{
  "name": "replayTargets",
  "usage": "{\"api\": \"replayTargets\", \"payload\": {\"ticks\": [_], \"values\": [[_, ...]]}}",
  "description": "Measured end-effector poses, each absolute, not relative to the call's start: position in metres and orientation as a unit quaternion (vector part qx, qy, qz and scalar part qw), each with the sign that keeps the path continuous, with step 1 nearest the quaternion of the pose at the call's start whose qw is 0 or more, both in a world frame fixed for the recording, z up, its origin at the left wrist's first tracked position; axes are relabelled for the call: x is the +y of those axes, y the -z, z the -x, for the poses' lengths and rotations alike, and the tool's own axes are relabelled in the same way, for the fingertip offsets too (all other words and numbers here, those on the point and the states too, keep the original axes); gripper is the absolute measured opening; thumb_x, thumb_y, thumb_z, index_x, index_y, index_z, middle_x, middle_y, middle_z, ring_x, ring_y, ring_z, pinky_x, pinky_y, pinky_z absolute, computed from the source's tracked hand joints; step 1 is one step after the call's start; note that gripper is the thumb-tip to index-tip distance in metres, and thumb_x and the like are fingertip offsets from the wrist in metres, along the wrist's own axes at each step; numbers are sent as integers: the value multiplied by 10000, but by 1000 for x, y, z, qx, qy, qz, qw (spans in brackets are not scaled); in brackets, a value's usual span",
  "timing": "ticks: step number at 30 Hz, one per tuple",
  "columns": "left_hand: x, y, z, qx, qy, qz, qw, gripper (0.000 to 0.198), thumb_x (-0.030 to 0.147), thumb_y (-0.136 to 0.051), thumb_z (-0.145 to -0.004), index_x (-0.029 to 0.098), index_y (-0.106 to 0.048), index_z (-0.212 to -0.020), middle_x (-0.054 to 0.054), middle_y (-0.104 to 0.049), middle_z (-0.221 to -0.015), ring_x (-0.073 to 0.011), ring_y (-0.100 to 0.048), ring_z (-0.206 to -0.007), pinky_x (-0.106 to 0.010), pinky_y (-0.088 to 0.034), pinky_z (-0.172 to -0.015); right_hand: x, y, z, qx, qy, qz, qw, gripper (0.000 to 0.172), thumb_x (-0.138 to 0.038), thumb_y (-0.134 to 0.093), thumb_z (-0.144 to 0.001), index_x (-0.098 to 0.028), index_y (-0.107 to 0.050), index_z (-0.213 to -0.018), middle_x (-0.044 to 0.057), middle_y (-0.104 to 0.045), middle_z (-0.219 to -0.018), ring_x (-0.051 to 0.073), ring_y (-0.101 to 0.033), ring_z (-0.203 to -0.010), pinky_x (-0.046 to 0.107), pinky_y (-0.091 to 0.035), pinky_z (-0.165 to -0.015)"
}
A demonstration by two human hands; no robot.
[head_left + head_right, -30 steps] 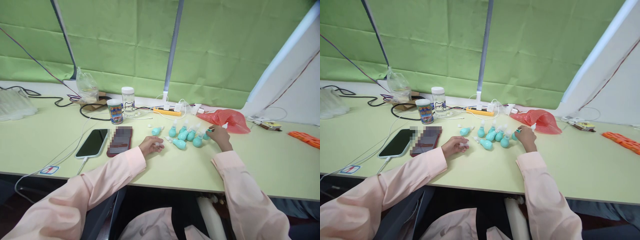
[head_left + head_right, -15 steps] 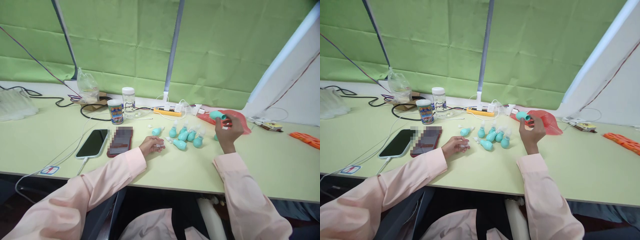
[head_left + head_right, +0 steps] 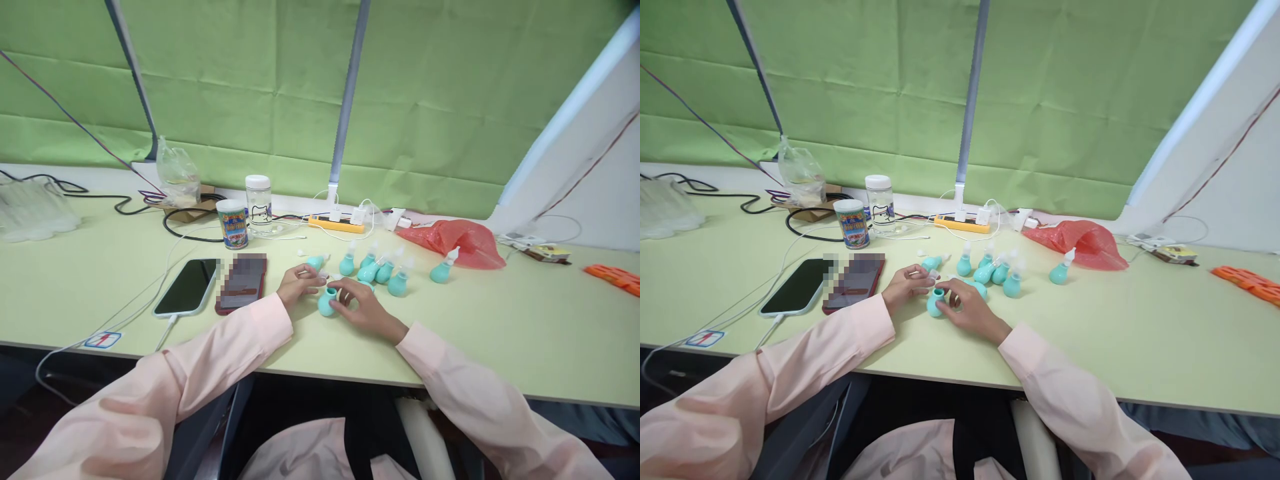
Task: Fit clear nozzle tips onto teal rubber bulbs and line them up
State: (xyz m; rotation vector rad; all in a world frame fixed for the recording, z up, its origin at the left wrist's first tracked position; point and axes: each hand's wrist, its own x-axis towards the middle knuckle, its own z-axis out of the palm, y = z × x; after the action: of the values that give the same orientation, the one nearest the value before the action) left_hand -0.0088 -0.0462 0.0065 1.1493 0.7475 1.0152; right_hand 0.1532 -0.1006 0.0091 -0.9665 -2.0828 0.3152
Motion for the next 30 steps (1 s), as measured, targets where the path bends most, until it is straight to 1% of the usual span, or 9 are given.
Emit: {"api": "replayTargets", "payload": {"ticks": [5, 10, 13, 16, 18, 21, 23, 27, 30], "values": [[-52, -12, 8, 279, -427, -512, 691, 437, 230, -692, -508, 141, -534, -906, -98, -598, -912, -167, -576, -771, -299, -449, -672, -103, -6, -148, -800, -165, 402, 415, 323, -279, -554, -652, -207, -471, -956, 6, -515, -722, 102, -482, -578, 242, -428, -532], [-60, -19, 6, 262, -442, -545, 662, 487, 263, -678, -527, 121, -545, -974, -118, -577, -977, -183, -557, -815, -293, -447, -676, -101, -7, -152, -743, -201, 424, 477, 293, -334, -575, -638, -189, -492, -878, 24, -520, -746, 120, -498, -637, 244, -423, -548], [-64, -17, 3, 257, -454, -618, 588, 376, 279, -664, -538, 109, -601, -867, -106, -593, -912, -188, -543, -808, -265, -448, -623, -100, -9, -152, -710, -243, 424, 507, 248, -349, -543, -670, -191, -503, -857, 28, -533, -756, 132, -513, -680, 241, -424, -561], [-65, -11, 0, 254, -462, -683, 505, 230, 296, -616, -590, 124, -618, -743, -88, -567, -872, -165, -531, -765, -241, -447, -573, -98, -7, -148, -696, -275, 432, 503, 210, -369, -489, -710, -185, -533, -799, 23, -554, -727, 125, -520, -641, 241, -421, -559], [-66, -8, -1, 278, -460, -708, 458, 199, 301, -585, -616, 140, -599, -733, -75, -546, -841, -149, -521, -724, -234, -440, -547, -94, -2, -146, -699, -285, 436, 489, 231, -383, -448, -734, -179, -550, -766, 15, -560, -674, 119, -519, -596, 240, -416, -547], [-78, -10, 2, 320, -502, -723, 350, 216, 288, -538, -647, 172, -550, -829, -81, -507, -924, -164, -493, -797, -266, -429, -636, -88, 4, -146, -702, -253, 459, 483, 255, -404, -447, -728, -175, -558, -732, -1, -544, -595, 113, -502, -532, 236, -401, -517], [-91, -12, 4, 292, -524, -761, 246, 291, 266, -556, -613, 178, -524, -889, -108, -438, -1056, -215, -418, -959, -329, -366, -790, -85, 5, -148, -683, -222, 480, 504, 263, -414, -447, -724, -173, -548, -705, -9, -525, -557, 108, -487, -505, 230, -390, -497], [-110, -15, 2, 105, -282, -942, 147, 333, 250, -584, -521, 199, -522, -845, -101, -453, -1042, -261, -370, -974, -399, -247, -873, -84, 2, -150, -648, -213, 490, 542, 261, -419, -443, -723, -173, -520, -684, -11, -513, -555, 106, -495, -509, 224, -396, -499], [-106, -14, 0, 116, -193, -969, 105, 470, 229, -561, -478, 154, -441, -926, -112, -440, -1005, -259, -382, -902, -382, -300, -786, -86, -3, -149, -630, -240, 475, 565, 245, -410, -465, -712, -172, -513, -685, -14, -502, -554, 99, -493, -503, 221, -398, -494]]}}
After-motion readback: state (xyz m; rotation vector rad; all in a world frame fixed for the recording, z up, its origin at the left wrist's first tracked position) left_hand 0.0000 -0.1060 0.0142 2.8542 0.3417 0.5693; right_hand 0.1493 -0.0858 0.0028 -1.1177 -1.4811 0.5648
